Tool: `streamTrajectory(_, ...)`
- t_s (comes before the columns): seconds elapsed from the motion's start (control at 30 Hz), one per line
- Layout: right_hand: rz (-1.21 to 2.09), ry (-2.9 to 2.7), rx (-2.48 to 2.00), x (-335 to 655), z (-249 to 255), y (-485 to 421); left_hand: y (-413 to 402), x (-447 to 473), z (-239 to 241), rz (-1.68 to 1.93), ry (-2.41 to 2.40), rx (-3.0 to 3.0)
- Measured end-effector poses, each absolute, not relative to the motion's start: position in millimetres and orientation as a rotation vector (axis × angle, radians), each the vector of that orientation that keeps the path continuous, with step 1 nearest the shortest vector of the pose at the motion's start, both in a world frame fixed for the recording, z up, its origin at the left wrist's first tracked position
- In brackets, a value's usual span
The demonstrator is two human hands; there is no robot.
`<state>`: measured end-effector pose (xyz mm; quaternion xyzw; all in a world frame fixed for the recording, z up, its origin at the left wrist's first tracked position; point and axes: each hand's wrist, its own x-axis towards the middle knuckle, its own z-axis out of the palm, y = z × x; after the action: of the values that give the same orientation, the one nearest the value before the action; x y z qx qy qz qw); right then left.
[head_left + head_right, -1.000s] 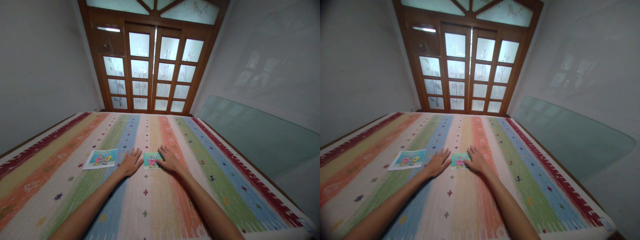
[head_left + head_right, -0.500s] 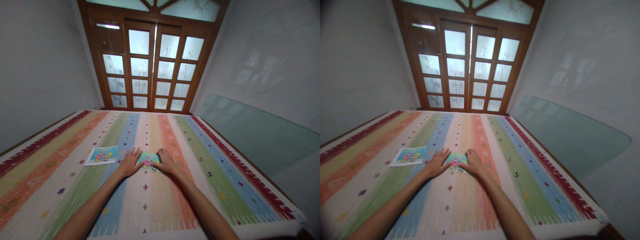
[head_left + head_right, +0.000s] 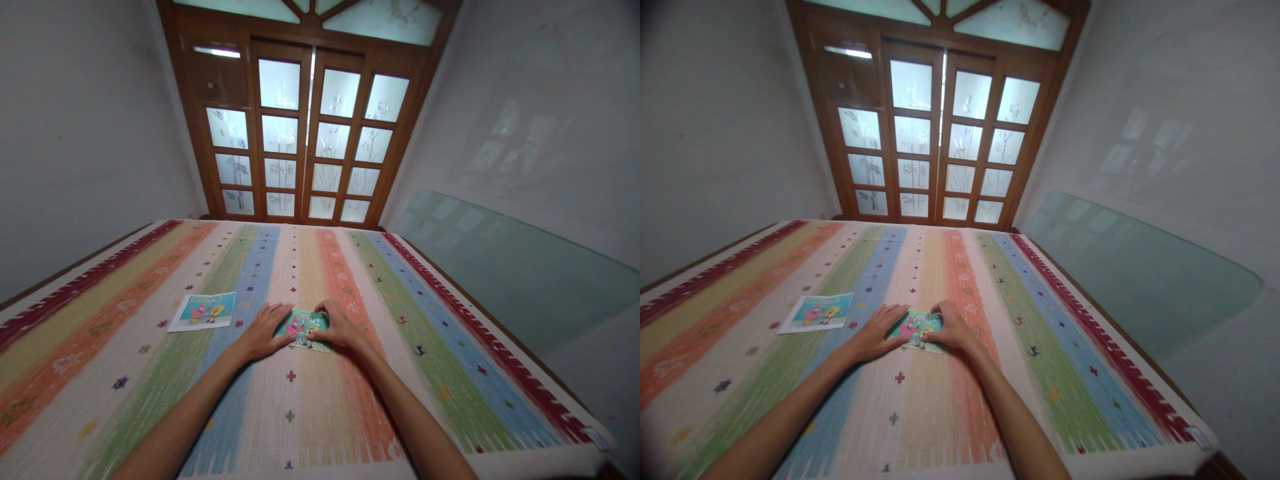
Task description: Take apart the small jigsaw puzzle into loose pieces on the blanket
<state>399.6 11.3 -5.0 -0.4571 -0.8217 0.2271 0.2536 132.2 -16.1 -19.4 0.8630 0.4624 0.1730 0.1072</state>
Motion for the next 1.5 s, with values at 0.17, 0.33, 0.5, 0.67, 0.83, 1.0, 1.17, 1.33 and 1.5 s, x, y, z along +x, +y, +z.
streamTrajectory(0.17, 0.743, -2.170, -1.128, 396.0, -5.1, 10.5, -16.0, 134.6, -14.1, 0.587, 1.342, 2.502)
streamTrajectory(0.33, 0.752, -2.090, -1.087, 391.8, -7.2, 11.7, -12.1, 135.1, -7.6, 0.684, 1.369, 2.429)
streamTrajectory(0.5, 0.797, -1.978, -1.069, 381.3, -10.1, 15.3, -8.0, 134.2, -6.8, 0.753, 1.417, 2.335)
streamTrajectory(0.67, 0.780, -1.921, -1.090, 371.0, -15.4, 22.9, -6.6, 135.2, -5.4, 0.762, 1.399, 2.274)
streamTrajectory(0.83, 0.741, -1.892, -1.130, 369.4, -19.9, 30.9, -2.9, 133.0, -6.2, 0.792, 1.342, 2.198)
streamTrajectory(1.0, 0.670, -1.979, -1.092, 378.4, -20.9, 22.8, -7.4, 128.2, -9.3, 0.870, 1.373, 2.242)
streamTrajectory(1.17, 0.607, -2.302, -0.983, 389.6, -20.2, 11.1, -18.7, 126.2, -9.1, 0.711, 1.409, 2.346)
streamTrajectory(1.33, 0.588, -2.356, -0.939, 389.6, -11.9, 13.2, -15.8, 127.5, -5.6, 0.725, 1.387, 2.285)
streamTrajectory(1.5, 0.692, -2.377, -0.926, 383.7, -5.7, 18.2, -12.7, 129.8, -1.2, 0.703, 1.380, 2.225)
